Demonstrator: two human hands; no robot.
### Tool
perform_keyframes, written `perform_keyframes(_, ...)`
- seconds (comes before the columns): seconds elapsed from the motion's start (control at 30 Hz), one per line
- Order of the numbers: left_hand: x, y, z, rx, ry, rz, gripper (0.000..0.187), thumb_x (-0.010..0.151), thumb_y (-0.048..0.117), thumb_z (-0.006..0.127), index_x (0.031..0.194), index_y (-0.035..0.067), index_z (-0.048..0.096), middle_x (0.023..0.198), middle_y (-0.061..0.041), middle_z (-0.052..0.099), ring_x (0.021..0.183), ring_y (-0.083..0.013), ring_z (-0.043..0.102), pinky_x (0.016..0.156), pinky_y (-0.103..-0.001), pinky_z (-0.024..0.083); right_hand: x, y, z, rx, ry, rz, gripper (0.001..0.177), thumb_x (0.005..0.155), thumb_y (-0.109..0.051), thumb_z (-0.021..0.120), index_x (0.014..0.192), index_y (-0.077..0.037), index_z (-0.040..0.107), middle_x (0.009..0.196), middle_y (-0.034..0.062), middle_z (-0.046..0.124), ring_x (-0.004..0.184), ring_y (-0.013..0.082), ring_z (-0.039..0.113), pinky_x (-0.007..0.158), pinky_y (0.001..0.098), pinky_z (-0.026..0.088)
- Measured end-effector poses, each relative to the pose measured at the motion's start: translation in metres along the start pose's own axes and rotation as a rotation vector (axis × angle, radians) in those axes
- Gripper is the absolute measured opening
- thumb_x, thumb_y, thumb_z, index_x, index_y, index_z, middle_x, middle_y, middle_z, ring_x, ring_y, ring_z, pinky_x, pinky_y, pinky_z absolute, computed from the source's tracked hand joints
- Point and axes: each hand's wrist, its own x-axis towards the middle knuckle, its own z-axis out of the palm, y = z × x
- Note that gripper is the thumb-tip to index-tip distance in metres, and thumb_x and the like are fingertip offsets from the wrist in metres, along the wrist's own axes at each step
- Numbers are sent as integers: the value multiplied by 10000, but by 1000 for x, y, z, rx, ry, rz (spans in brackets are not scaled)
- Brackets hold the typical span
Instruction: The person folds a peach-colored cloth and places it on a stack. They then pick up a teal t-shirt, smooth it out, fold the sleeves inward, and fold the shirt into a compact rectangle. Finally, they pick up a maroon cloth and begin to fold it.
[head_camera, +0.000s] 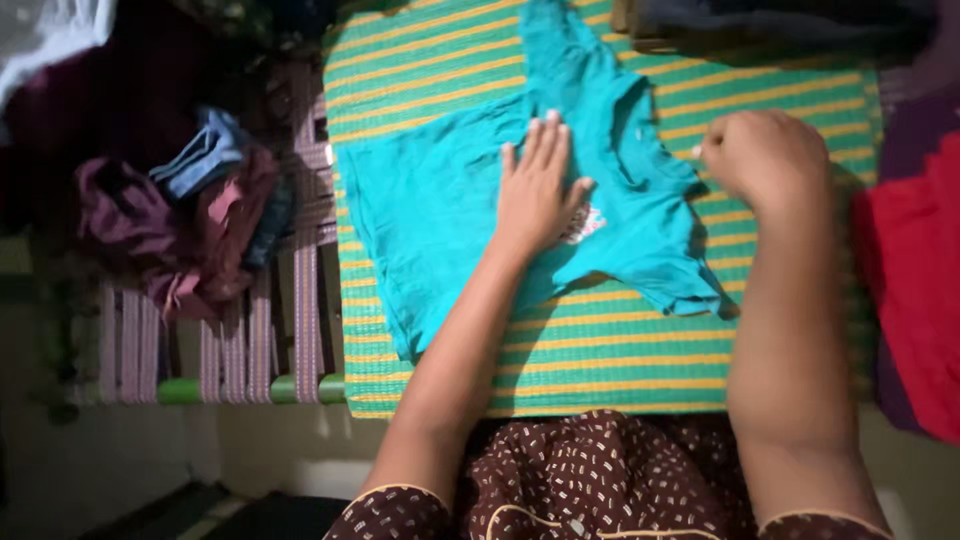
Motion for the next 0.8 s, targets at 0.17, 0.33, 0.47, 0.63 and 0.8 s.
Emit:
perform_keyframes(0.17,1,-33,-1,-478,128,97,486,970,41,579,1440,157,618,1534,-88,614,1527,-285,498,1300,-517,380,2,-65,42,297,368,-345,220,1044,-140,596,1167,-57,757,1235,186,690,1158,380,640,1015,479,515)
perform_keyframes(0.33,2,-62,-24,-344,243,-222,338,1006,76,604,1313,186,691,1386,-63,696,1387,-250,620,1212,-482,478,4,-109,74,146,197,-672,438,990,-236,614,1398,-77,613,1533,179,517,1448,376,454,1186,529,370)
perform_keyframes(0.47,-1,-77,-44,-64,149,-315,464,891,263,731,1332,159,632,1518,-69,519,1451,-345,392,1108,-750,239,11,-113,88,-109,10,-570,728,936,-444,614,1557,-123,414,1662,167,257,1526,363,203,1169,653,162)
perform_keyframes(0.63,1,-96,-47,8,169,-478,616,887,418,727,1442,223,544,1612,-78,349,1507,-346,258,1116,-801,150,27,-95,89,-58,101,-369,829,991,-531,587,1608,-34,341,1702,208,190,1561,390,145,1200,655,105)
perform_keyframes(0.8,0,-94,-44,7,165,-522,620,910,438,706,1466,231,526,1635,-72,336,1537,-334,252,1156,-787,146,26,-90,92,-30,147,-304,787,1000,-500,606,1580,-9,401,1702,207,245,1577,383,194,1226,644,129)
